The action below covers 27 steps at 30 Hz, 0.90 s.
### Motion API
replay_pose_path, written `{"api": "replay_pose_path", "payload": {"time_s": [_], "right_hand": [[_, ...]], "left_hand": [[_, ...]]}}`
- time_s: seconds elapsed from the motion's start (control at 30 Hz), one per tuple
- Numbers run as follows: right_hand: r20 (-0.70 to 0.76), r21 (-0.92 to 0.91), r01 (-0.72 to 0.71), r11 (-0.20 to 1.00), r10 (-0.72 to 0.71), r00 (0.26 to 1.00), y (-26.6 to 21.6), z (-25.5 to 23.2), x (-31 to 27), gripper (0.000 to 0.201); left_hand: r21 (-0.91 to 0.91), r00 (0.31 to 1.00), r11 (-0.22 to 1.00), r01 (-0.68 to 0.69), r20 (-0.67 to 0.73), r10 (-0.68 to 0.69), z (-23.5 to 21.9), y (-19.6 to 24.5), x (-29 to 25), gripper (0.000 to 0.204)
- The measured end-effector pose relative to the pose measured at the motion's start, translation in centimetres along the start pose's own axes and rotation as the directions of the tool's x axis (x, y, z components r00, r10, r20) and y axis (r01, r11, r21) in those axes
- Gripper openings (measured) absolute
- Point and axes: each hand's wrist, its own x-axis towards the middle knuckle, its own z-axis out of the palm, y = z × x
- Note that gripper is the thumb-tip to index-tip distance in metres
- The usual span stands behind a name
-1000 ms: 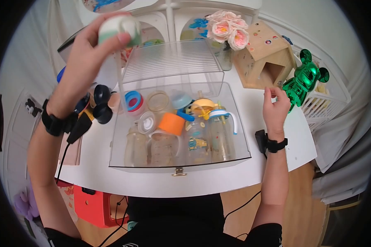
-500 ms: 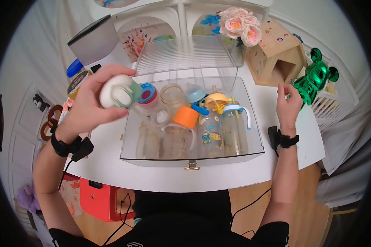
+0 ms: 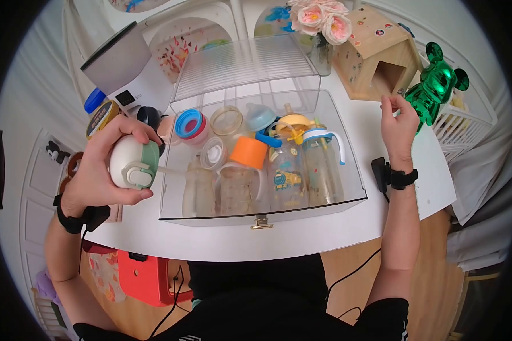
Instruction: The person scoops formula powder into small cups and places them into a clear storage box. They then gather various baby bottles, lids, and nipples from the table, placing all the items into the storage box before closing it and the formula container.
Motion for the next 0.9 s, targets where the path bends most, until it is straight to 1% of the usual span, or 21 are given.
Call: {"api": "replay_pose_path", "payload": {"time_s": [0.1, 0.2, 0.3, 0.4, 0.47, 0.6, 0.7, 0.8, 0.9], "right_hand": [[0.007, 0.004, -0.009, 1.000, 0.009, 1.000, 0.1, 0.0, 0.1, 0.024], [0.006, 0.010, -0.008, 1.000, 0.008, 1.000, 0.3, 0.1, 0.1, 0.024], [0.008, 0.005, -0.003, 1.000, 0.003, 1.000, 0.5, 0.1, 0.2, 0.024], [0.009, -0.008, -0.012, 1.000, 0.012, 1.000, 0.1, 0.0, 0.1, 0.025], [0.013, -0.014, -0.029, 0.999, 0.029, 0.999, -0.3, -0.1, 0.1, 0.025], [0.010, -0.001, 0.008, 1.000, -0.008, 1.000, 0.5, 0.0, 0.2, 0.025], [0.023, -0.005, -0.006, 1.000, 0.007, 1.000, 0.0, -0.1, 0.1, 0.025], [0.018, 0.011, -0.015, 1.000, 0.015, 1.000, -0.1, 0.0, 0.1, 0.025], [0.016, 0.009, 0.004, 1.000, -0.004, 1.000, 0.1, -0.1, 0.2, 0.024]], "left_hand": [[0.046, 0.999, 0.998, -0.037, 0.027, 0.036, -0.5, 0.7, 0.0, 0.065], [0.147, 0.994, 0.983, -0.110, 0.043, 0.105, 0.0, 1.0, 0.4, 0.064], [0.141, 0.992, 0.983, -0.118, 0.051, 0.111, 1.2, 0.7, 0.8, 0.062], [0.146, 0.984, 0.975, -0.169, 0.086, 0.158, 2.0, 0.7, 1.3, 0.061], [0.201, 0.982, 0.964, -0.175, 0.109, 0.155, 2.6, 0.6, 1.5, 0.060], [0.272, 0.978, 0.949, -0.157, 0.177, 0.111, 2.5, 1.5, 2.5, 0.059], [0.199, 0.978, 0.968, -0.154, 0.167, 0.121, 2.7, 1.8, 3.7, 0.061], [0.199, 0.967, 0.963, -0.183, 0.212, 0.140, 3.4, 1.8, 4.7, 0.061], [0.259, 0.952, 0.946, -0.196, 0.282, 0.120, 3.7, 2.2, 4.9, 0.063]]}}
